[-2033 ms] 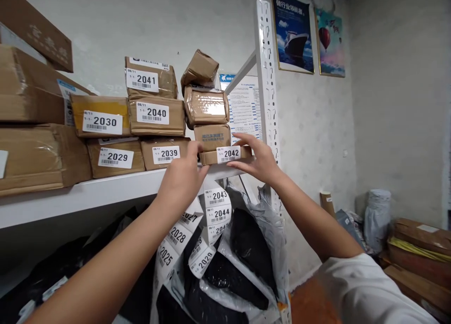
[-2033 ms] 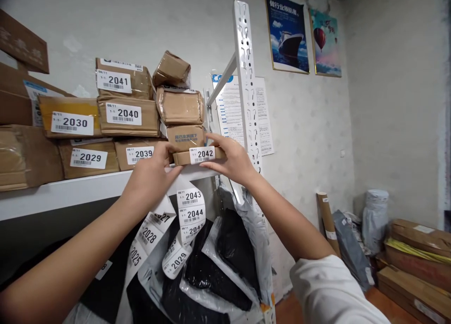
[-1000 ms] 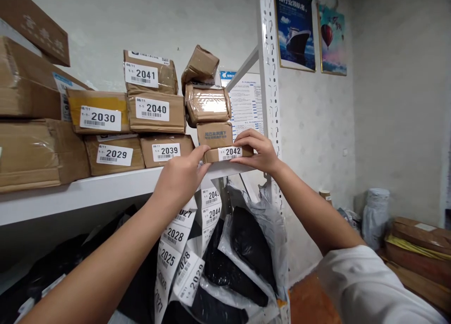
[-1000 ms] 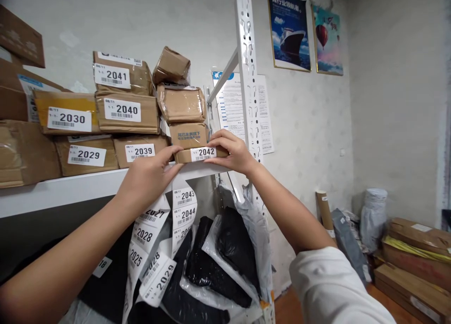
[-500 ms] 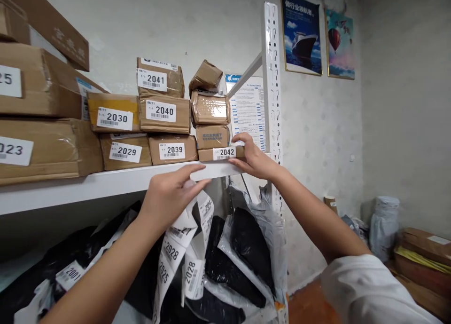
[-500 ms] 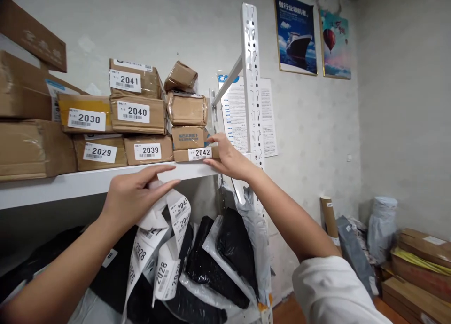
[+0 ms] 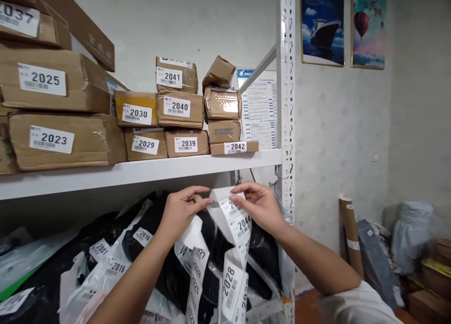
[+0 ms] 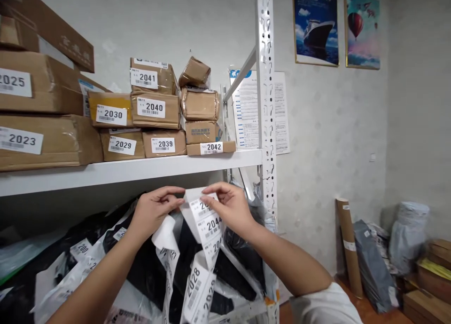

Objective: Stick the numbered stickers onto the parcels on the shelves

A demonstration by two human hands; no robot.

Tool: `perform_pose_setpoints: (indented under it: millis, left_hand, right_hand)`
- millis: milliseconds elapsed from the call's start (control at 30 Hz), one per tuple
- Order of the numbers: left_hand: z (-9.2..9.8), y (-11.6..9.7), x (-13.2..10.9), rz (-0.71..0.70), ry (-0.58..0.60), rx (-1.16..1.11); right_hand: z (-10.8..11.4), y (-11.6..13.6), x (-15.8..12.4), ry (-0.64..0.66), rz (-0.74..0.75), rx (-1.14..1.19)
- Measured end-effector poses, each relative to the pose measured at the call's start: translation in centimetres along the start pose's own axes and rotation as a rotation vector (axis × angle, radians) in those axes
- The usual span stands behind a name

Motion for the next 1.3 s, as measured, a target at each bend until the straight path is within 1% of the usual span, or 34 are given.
perform_pose_setpoints:
  millis: [33, 67, 133, 167, 233, 300, 367, 500, 567, 667, 767, 833, 867, 900, 933, 1000, 1067, 1133, 1200, 1300]
  left_hand:
    - [0.4, 0.4, -0.1, 0.052, 0.018, -0.005]
    - [0.8, 0.6, -0.2, 0.069, 0.012, -0.002]
    - [1.1, 0.2, -0.5, 0.019, -0.022, 0.013]
    - [0.9, -0.3, -0.6, -0.020, -0.021, 0.022]
    - [0.0, -1.4, -0.8, -0.087, 0.028, 0.070]
    - [-1.1, -2.3, -0.8, -0.112, 0.079, 0.159]
    - [-1.7, -2.6, -0.4, -0.107, 0.110, 0.204]
    - [-2.3, -2.2, 0.6, -0.095, 0.202, 0.077]
    - [-2.5, -2.3, 1.1, -0.103, 0.181, 0.004]
    - [-2.8, -3.2, 2.0, -0.151, 0.089, 0.003]
    - [-3.0, -4.5, 3.2, -0.225, -0.037, 0.098]
    - [-2.8, -4.9, 3.9, -0.245, -0.139, 0.102]
    - [-2.7, -5.0, 4.2, -0.241, -0.171, 0.084]
    - [-2.6, -5.0, 4.3, -0.232, -0.173, 0.063]
    - [-2.5, -4.9, 4.3, -0.221, -0.145, 0.048]
    - [-2.5, -4.6, 4.0, -0.209, -0.050, 0.049]
    - [-2.3, -4.2, 3.4, -0.212, 0.012, 0.063]
    - [-1.9, -3.8, 3.0, -0.216, -0.005, 0.069]
    - [-1.4, -3.6, 2.9, -0.225, -0.045, 0.072]
    - [-1.0, -3.6, 3.0, -0.262, -0.072, 0.088]
  right_hand:
    - [0.4, -0.2, 0.3, -0.063, 0.021, -0.041]
    - [0.7, -0.4, 0.6, -0.103, 0.025, -0.068]
    - [0.8, -0.9, 1.2, -0.124, -0.009, -0.072]
    - [0.6, -1.3, 1.4, -0.108, -0.037, -0.052]
    - [-0.1, -2.0, 1.6, -0.045, -0.079, 0.012]
    - [-0.8, -2.4, 1.7, 0.022, -0.084, 0.064]
    - [-0.9, -2.4, 1.7, 0.045, -0.035, 0.029]
    - [0.1, -1.1, 2.1, -0.052, 0.192, -0.321]
    - [0.6, -0.2, 2.6, -0.059, 0.254, -0.383]
    - [0.8, 1.2, 3.4, -0.057, 0.293, -0.354]
    - [0.6, 3.3, 4.1, -0.144, 0.414, -0.439]
    - [0.4, 4.8, 4.8, -0.200, 0.529, -0.530]
    - [0.5, 5.6, 5.4, -0.220, 0.573, -0.565]
    - [0.6, 6.3, 6.2, -0.238, 0.598, -0.585]
    - [0.9, 6.9, 7.2, -0.255, 0.603, -0.594]
    - [1.6, 7.6, 9.6, -0.251, 0.566, -0.609]
    - [2.0, 7.9, 12.1, -0.199, 0.523, -0.681]
    - [2.1, 7.8, 13.9, -0.138, 0.514, -0.821]
    - [1.7, 7.8, 14.6, -0.133, 0.561, -0.965]
    - [0.8, 7.8, 13.8, -0.154, 0.637, -1.116]
Point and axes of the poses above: each hand's wrist, its own x-axis towards the middle knuckle, its own z-axis out of the back of the hand, y = z × x, the point moved 2 cm from there along x, towards the middle knuckle, and after that the axes turned 10 degrees about -x, right-handed, at the moved point
